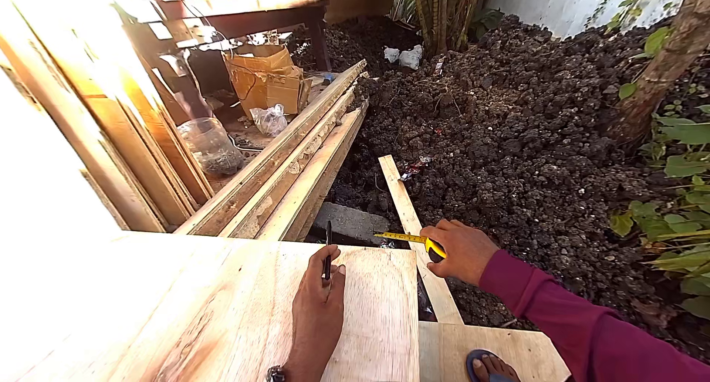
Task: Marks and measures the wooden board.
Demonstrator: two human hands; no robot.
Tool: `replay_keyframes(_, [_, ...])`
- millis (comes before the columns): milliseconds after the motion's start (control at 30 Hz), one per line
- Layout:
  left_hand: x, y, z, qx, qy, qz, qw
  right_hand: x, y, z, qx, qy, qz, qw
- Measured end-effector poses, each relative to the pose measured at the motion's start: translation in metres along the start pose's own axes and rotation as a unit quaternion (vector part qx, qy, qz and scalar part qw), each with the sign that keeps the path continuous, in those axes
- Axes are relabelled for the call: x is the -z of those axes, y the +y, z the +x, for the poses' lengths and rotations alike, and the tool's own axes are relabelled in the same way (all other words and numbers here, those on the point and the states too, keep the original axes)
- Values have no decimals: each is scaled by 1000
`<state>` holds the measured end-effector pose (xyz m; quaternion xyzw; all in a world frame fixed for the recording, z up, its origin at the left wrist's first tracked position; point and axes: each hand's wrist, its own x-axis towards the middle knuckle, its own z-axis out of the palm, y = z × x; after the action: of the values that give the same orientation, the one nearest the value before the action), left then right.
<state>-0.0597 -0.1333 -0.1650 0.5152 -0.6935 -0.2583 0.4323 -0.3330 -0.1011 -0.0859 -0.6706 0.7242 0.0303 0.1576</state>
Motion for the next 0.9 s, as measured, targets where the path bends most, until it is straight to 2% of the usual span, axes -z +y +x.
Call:
replay_keyframes(200, [0, 0, 0, 3, -1, 3, 1000, -1, -5, 0, 36, 1, 2, 999])
replay_keyframes(567, [0, -1, -1, 9, -4, 13, 1000, -2, -4, -3, 51, 14, 11, 999])
replay_keyframes(900, [0, -1, -1, 5, -2, 16, 1000, -2, -7, -2, 51, -18, -12, 998])
